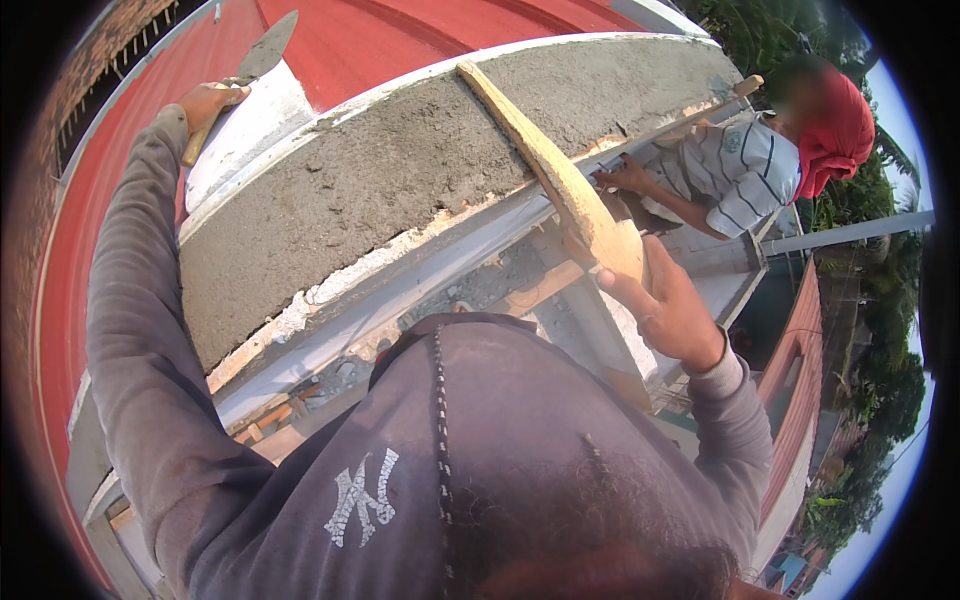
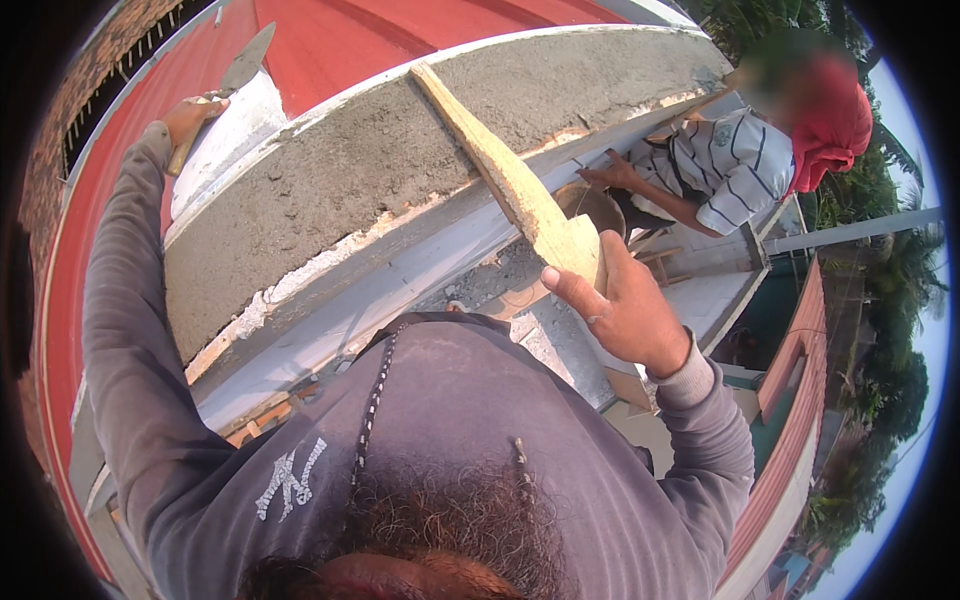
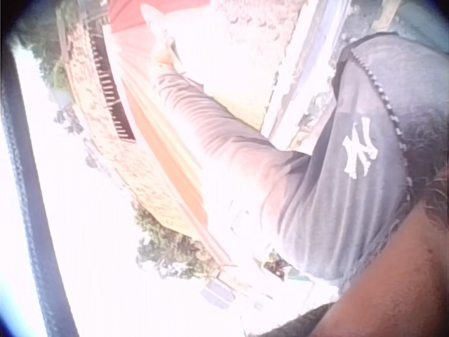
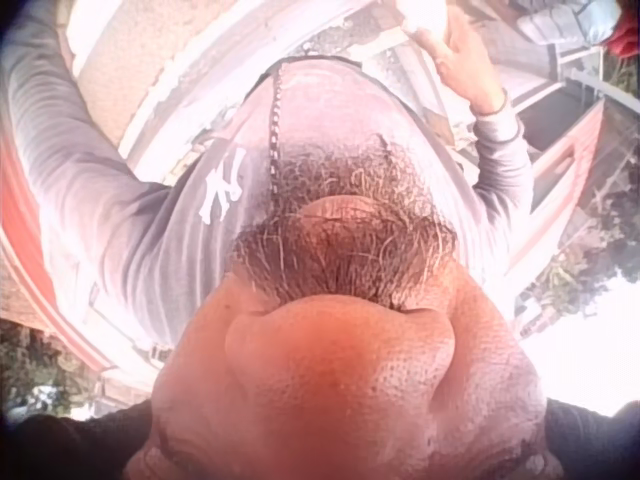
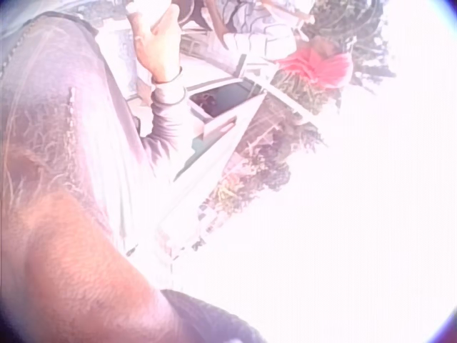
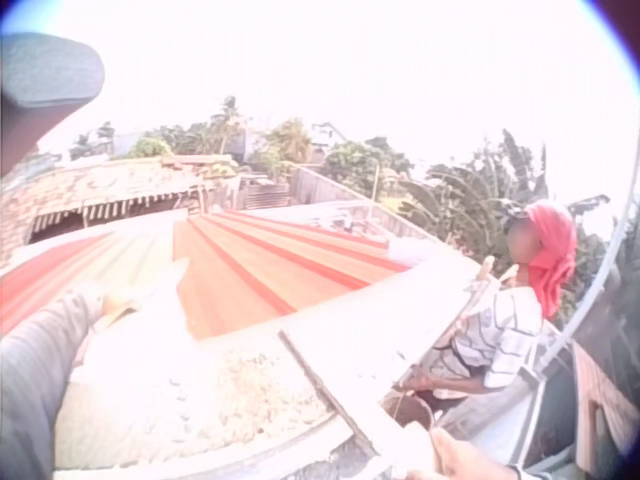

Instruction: The person applies and smooths cement along the ridge and edge of a red tiled roof using a trowel and a wooden smoothing board.

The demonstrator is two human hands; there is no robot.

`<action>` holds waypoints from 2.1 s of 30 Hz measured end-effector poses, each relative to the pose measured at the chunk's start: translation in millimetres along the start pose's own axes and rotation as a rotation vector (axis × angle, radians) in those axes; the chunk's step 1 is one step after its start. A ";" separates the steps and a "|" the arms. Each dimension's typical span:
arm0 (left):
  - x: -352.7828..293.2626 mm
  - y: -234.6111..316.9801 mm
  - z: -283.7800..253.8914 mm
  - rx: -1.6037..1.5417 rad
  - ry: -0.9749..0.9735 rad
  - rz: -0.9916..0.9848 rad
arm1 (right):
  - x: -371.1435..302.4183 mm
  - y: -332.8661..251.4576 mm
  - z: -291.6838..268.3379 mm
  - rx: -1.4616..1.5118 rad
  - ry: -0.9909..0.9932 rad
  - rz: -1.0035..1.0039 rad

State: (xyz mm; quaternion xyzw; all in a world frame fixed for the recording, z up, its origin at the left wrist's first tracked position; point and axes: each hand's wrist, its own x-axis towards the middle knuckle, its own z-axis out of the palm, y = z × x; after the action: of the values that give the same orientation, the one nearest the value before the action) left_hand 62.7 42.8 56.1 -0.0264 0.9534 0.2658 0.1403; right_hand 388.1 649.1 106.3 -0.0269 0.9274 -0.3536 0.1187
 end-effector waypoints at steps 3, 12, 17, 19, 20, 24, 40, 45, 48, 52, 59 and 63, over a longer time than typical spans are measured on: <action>0.7 -1.9 -1.4 -0.005 0.004 -0.016 | 0.2 -22.2 10.1 -0.062 -0.118 -0.031; -8.7 1.1 2.7 -0.117 0.034 -0.079 | 23.1 19.0 -30.5 -0.251 0.054 0.053; -11.0 6.1 6.4 -0.175 0.038 -0.097 | 28.8 67.3 -70.7 -0.038 0.253 0.131; -6.3 6.2 6.2 -0.178 0.038 -0.097 | 26.1 68.5 -74.3 -0.007 0.256 0.135; -4.3 7.9 6.3 -0.171 0.038 -0.093 | 25.1 62.0 -71.6 0.013 0.220 0.114; 2.2 -20.7 2.6 -0.174 0.052 -0.084 | 29.5 38.4 -54.8 -0.143 0.081 0.023; -7.7 1.0 5.4 -0.132 0.067 -0.061 | 50.0 53.5 -93.2 -0.181 0.053 -0.025; -7.3 -6.5 -0.4 -0.091 0.066 -0.026 | 71.4 76.0 -104.3 -0.232 0.101 -0.052; 1.2 -15.5 0.9 -0.122 0.044 0.021 | 86.5 114.5 -130.3 -0.200 0.206 -0.005; 0.7 -20.9 -0.9 -0.126 0.044 0.007 | 109.7 150.0 -173.4 -0.223 0.257 0.131; -6.5 10.6 2.1 0.047 0.074 -0.107 | 124.1 177.8 -183.1 0.024 0.332 0.065; -21.1 21.2 4.0 0.031 0.044 -0.136 | 110.4 96.5 -142.1 0.015 0.099 0.022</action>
State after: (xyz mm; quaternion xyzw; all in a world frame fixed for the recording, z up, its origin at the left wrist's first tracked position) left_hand 81.3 62.6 69.4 -0.0946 0.9563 0.2402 0.1375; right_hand 250.2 798.8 122.7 0.0019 0.9298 -0.3600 0.0768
